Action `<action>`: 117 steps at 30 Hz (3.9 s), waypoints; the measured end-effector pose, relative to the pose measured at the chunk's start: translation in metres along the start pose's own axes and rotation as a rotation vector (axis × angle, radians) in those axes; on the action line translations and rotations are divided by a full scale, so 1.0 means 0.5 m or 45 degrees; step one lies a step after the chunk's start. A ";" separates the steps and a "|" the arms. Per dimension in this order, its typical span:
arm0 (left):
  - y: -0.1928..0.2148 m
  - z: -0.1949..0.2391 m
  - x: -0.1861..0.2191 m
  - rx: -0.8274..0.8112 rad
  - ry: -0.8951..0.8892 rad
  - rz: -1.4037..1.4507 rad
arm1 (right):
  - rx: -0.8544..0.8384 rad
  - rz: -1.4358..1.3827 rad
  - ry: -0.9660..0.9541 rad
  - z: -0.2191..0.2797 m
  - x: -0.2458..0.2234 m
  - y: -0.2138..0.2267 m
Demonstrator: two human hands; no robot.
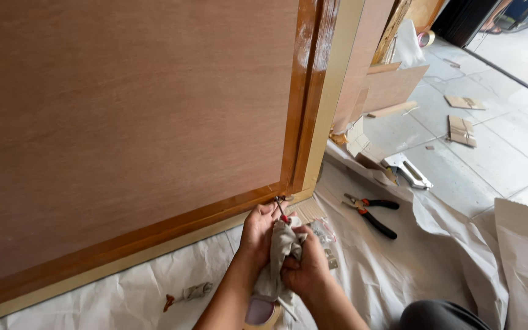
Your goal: The person attaches a metal bracket to the bottom corner of a wooden furniture panel using a screwdriver and screws. They position the bracket, drive screws into the wood, and then wipe the area with a cloth.
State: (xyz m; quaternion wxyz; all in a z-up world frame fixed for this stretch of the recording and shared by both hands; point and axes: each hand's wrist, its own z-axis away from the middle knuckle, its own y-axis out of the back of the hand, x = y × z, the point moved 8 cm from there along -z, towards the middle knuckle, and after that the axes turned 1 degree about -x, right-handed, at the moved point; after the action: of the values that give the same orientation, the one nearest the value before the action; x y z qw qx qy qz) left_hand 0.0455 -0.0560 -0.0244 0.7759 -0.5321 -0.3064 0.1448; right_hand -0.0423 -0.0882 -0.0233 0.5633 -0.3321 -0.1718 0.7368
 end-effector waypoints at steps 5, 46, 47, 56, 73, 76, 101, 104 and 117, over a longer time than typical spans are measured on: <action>0.038 -0.046 -0.002 -0.004 0.022 0.116 | 0.258 1.031 0.272 0.119 -0.057 -0.044; -0.011 -0.007 0.001 0.065 -0.004 0.105 | 0.401 2.527 0.861 0.210 -0.101 -0.103; -0.010 -0.005 0.004 0.101 -0.026 0.116 | 0.395 2.509 0.856 0.207 -0.101 -0.102; -0.031 0.004 0.010 0.160 -0.029 0.236 | 0.386 2.444 0.900 0.197 -0.109 -0.096; 0.000 -0.004 0.004 0.152 -0.001 0.168 | 0.438 2.551 0.789 0.203 -0.090 -0.112; 0.029 -0.030 0.000 0.030 -0.047 0.221 | 0.433 2.615 0.722 0.204 -0.073 -0.145; 0.013 -0.020 0.002 0.044 -0.060 0.207 | 0.300 2.344 0.854 0.159 -0.082 -0.110; 0.011 -0.011 0.000 0.053 -0.060 0.221 | 0.330 2.396 0.790 0.165 -0.059 -0.142; -0.030 0.010 0.025 -0.040 -0.054 0.391 | 0.216 -0.200 0.231 0.026 -0.021 -0.015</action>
State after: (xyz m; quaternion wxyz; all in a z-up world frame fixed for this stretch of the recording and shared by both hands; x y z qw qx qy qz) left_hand 0.0502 -0.0512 -0.0056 0.7297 -0.5815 -0.2399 0.2680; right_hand -0.0442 -0.0945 -0.0061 0.6583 -0.3342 -0.0828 0.6694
